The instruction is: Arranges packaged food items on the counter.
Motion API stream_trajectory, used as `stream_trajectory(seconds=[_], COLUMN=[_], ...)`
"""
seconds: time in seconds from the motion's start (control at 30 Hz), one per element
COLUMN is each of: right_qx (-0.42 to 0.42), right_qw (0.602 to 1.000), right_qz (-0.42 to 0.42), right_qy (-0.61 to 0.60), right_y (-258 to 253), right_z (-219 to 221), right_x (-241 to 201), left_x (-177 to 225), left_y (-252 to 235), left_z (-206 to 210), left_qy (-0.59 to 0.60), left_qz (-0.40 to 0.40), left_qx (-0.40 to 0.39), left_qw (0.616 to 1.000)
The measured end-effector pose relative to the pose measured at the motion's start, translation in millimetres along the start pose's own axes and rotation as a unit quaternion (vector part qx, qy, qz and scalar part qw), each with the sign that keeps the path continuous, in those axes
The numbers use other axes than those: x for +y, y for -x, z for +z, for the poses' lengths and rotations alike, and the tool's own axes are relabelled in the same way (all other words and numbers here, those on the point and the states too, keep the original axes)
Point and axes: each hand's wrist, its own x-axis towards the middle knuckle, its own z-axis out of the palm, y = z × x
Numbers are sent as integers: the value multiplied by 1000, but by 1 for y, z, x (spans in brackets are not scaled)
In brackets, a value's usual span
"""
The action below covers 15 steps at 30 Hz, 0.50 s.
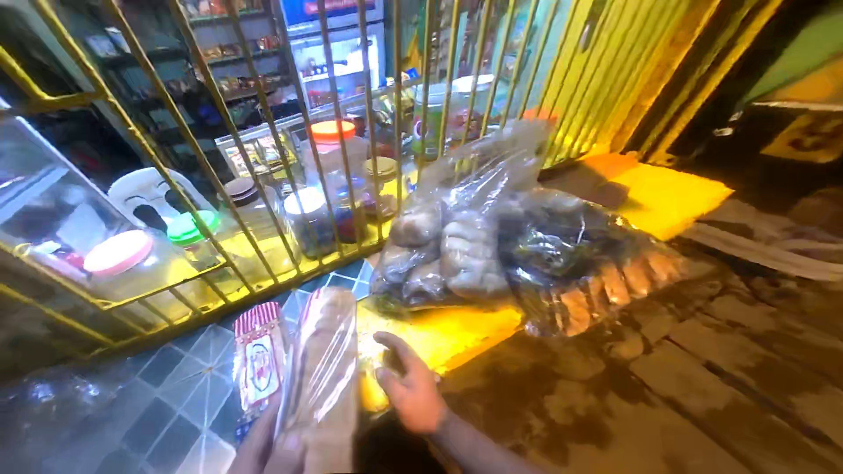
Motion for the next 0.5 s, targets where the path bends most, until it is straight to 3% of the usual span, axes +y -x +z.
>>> stream_trajectory(seconds=[0.07, 0.17, 0.3, 0.4, 0.5], right_qx=[-51, -156, -258, -297, -298], right_qw=[998, 986, 960, 948, 948], right_qz=[10, 55, 84, 81, 83], right_qy=[-36, -37, -74, -80, -71], right_y=[-4, -12, -29, -35, -36], right_z=[-26, -63, -84, -91, -89], right_x=[1, 4, 7, 11, 9], left_x=[20, 0, -18, -3, 13], left_y=[-43, -80, -86, -63, -42], left_z=[58, 112, 147, 156, 135], left_qy=[-173, -369, -473, -495, -496], left_qz=[-104, -170, -235, -186, -127], left_qx=[83, 183, 200, 224, 277], left_qw=[976, 895, 825, 819, 813])
